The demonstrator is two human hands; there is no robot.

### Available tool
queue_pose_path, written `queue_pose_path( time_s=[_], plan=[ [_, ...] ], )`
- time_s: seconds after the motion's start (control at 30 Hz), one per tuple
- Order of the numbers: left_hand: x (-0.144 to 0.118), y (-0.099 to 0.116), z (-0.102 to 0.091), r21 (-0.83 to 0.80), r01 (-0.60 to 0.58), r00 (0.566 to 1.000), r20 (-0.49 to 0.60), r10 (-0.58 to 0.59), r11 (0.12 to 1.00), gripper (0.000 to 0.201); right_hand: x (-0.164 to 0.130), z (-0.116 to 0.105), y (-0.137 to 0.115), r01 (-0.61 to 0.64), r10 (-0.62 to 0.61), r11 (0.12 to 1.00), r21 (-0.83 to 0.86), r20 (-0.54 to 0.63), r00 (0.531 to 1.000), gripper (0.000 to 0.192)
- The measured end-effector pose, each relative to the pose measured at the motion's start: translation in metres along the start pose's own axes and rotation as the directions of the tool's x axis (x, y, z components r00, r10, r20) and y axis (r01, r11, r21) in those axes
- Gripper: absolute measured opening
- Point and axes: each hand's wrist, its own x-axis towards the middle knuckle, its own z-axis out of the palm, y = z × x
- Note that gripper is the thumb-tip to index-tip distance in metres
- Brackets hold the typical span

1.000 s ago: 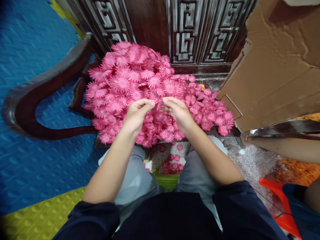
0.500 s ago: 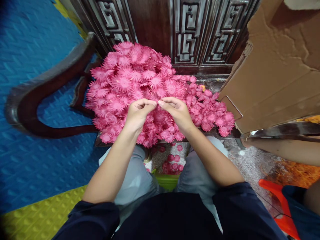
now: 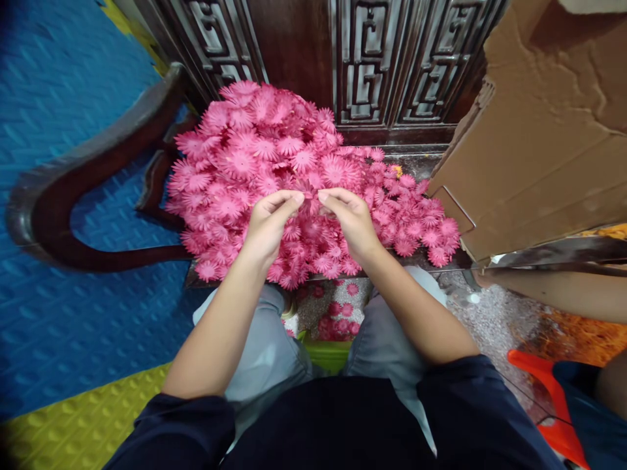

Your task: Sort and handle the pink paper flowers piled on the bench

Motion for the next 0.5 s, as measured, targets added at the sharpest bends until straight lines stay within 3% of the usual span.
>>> queue_pose_path(
  time_s=[0.23,0.5],
  plan=[
    [0.0005,-0.0032,-0.0004,0.099,-0.057,0.998,-0.034,0.061,0.993,0.004,-0.0024,0.0015,-0.0011,0.092,-0.092,0.984,-0.154,0.008,0.996,0.011],
    [-0.0035,0.0000,0.0045,0.149,-0.052,0.995,-0.073,0.064,0.987,0.004,-0.0025,0.0014,0.0029,0.105,-0.099,0.969,-0.224,0.038,0.994,0.015]
  ],
)
